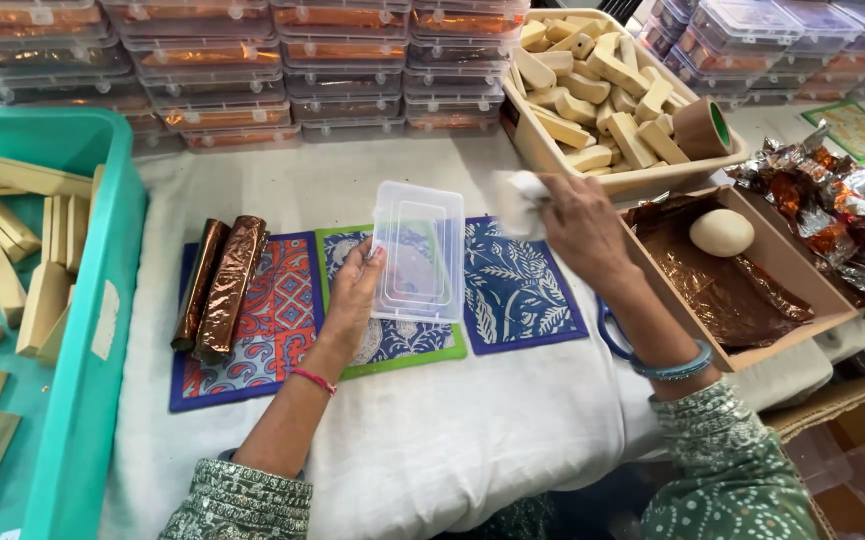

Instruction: The person wraps a wooden block in copper foil, places it into a clear plastic container, and closes the lid. They then wipe the container with a white cloth and stack it with other containers. Finally, they wipe another wooden block with the cloth.

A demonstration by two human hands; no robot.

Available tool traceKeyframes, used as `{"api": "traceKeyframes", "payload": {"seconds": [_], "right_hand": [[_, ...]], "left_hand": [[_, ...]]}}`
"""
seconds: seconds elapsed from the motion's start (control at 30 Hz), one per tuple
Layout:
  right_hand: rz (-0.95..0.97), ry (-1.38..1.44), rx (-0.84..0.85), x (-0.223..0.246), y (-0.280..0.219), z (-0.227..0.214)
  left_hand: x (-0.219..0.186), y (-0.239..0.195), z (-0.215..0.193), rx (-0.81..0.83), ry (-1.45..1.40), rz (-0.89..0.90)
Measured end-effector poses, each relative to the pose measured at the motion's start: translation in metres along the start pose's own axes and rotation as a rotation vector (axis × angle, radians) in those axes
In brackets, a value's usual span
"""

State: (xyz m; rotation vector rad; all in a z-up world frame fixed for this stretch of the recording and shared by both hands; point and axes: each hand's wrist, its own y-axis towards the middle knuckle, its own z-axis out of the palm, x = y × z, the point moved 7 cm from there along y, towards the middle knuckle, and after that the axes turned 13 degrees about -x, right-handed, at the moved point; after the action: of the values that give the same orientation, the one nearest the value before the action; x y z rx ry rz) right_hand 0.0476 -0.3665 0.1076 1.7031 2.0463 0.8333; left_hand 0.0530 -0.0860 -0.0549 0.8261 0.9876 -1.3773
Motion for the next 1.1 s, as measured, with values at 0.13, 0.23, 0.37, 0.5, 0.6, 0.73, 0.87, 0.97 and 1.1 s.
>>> {"api": "traceKeyframes", "payload": {"seconds": [0.13,0.23,0.37,0.5,0.6,0.73,0.87,0.97,1.1], "right_hand": [[-0.074,0.352,-0.105,0.048,0.001,0.042],[0.134,0.844,0.090,0.075,-0.015,0.098],[-0.365,0.402,0.060,0.129,-0.060,0.069],[-0.448,0.524,0.208,0.158,-0.103,0.021],[-0.452,0.567,0.183,0.152,-0.100,0.034],[-0.393,0.569,0.028,0.138,-0.052,0.072],[-0.268,0.512,-0.089,0.138,0.001,0.080],[-0.236,0.493,-0.094,0.138,0.002,0.089],[-0.363,0.582,-0.001,0.148,-0.042,0.074]], "left_hand": [[-0.004,-0.004,0.003,0.008,0.092,0.059],[-0.001,-0.003,0.001,0.005,0.179,0.093],[0.014,0.005,-0.009,-0.065,0.176,0.091],[0.008,0.002,-0.007,-0.087,0.131,0.109],[0.000,-0.003,0.002,-0.012,0.058,0.068],[-0.010,-0.009,0.006,0.001,0.163,-0.021],[-0.011,-0.007,0.005,0.010,0.352,0.115],[0.016,0.007,-0.007,0.015,0.359,0.137],[0.005,-0.005,-0.010,-0.089,0.377,0.035]]}}
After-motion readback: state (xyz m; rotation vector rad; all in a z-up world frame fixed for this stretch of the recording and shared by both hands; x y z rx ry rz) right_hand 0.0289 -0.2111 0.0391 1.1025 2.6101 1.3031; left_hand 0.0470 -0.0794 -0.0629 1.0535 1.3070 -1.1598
